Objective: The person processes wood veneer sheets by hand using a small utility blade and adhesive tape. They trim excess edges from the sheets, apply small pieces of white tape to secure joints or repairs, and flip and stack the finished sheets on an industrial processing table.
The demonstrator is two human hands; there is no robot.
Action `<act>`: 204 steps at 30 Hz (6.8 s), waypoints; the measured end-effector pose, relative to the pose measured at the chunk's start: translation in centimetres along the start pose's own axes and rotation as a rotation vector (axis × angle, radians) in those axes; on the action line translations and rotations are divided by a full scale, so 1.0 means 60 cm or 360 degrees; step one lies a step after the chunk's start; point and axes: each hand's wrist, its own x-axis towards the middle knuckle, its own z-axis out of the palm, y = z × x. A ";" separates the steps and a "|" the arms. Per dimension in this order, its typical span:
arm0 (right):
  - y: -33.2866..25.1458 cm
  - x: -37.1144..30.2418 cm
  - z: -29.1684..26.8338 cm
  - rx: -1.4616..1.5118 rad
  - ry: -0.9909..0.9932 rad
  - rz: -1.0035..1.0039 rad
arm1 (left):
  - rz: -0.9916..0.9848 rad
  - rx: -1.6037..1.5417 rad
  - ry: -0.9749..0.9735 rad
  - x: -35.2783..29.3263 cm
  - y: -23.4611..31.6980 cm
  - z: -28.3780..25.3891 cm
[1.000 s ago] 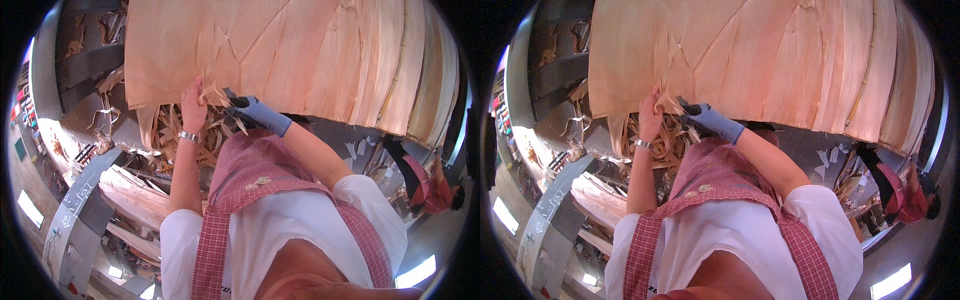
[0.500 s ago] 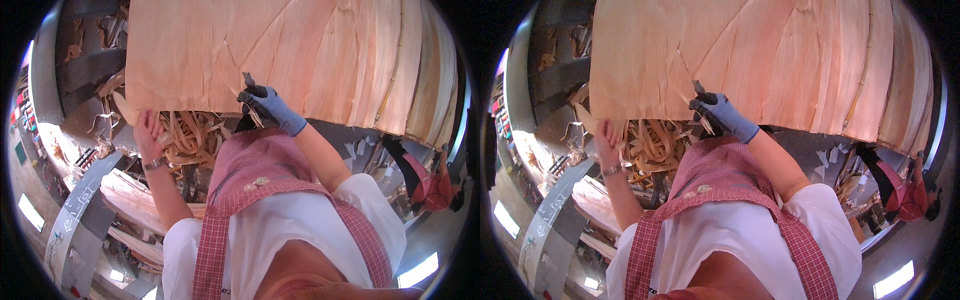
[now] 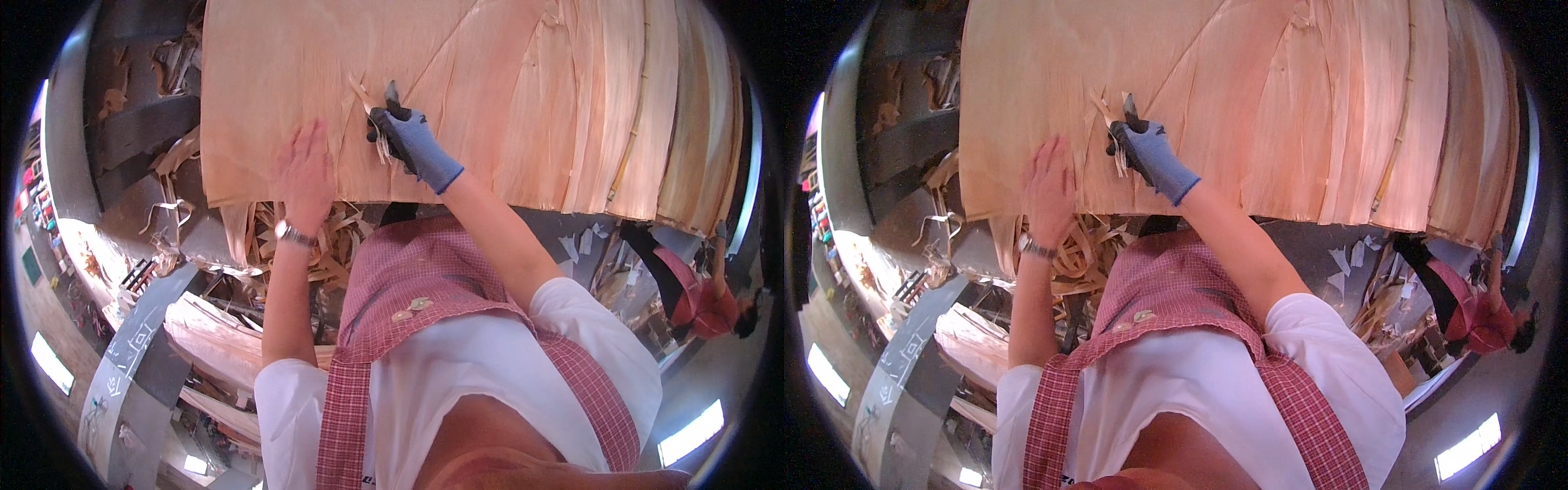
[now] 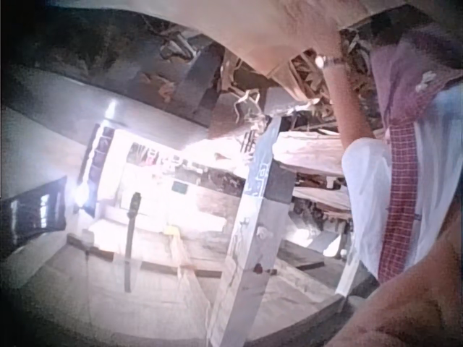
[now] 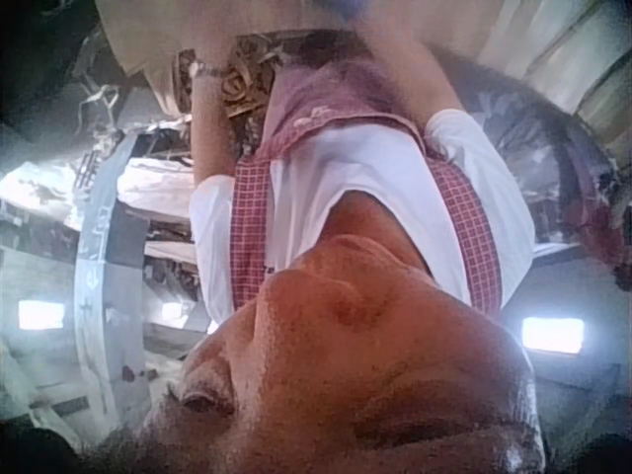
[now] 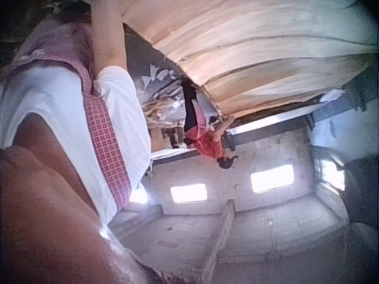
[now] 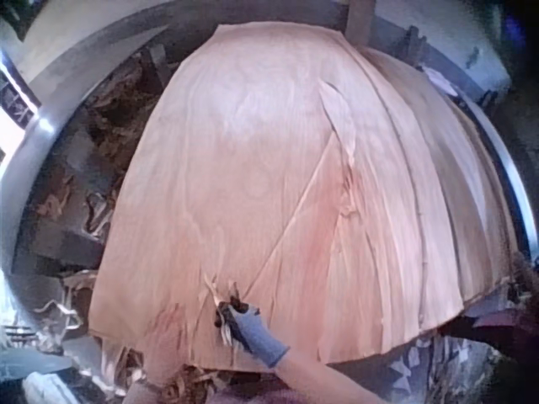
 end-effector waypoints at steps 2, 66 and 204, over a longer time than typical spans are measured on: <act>0.004 0.007 0.001 0.0023 0.0016 0.0010 | 0.0261 0.0123 0.0079 0.032 0.004 0.029; -0.013 -0.338 -1.053 -0.1542 0.1576 -0.0495 | 0.0584 0.0404 -0.0730 0.110 0.811 0.158; 0.576 1.613 5.424 -0.1329 -0.0563 -0.0367 | -0.1411 -0.2798 -0.1157 -0.178 -5.393 -0.809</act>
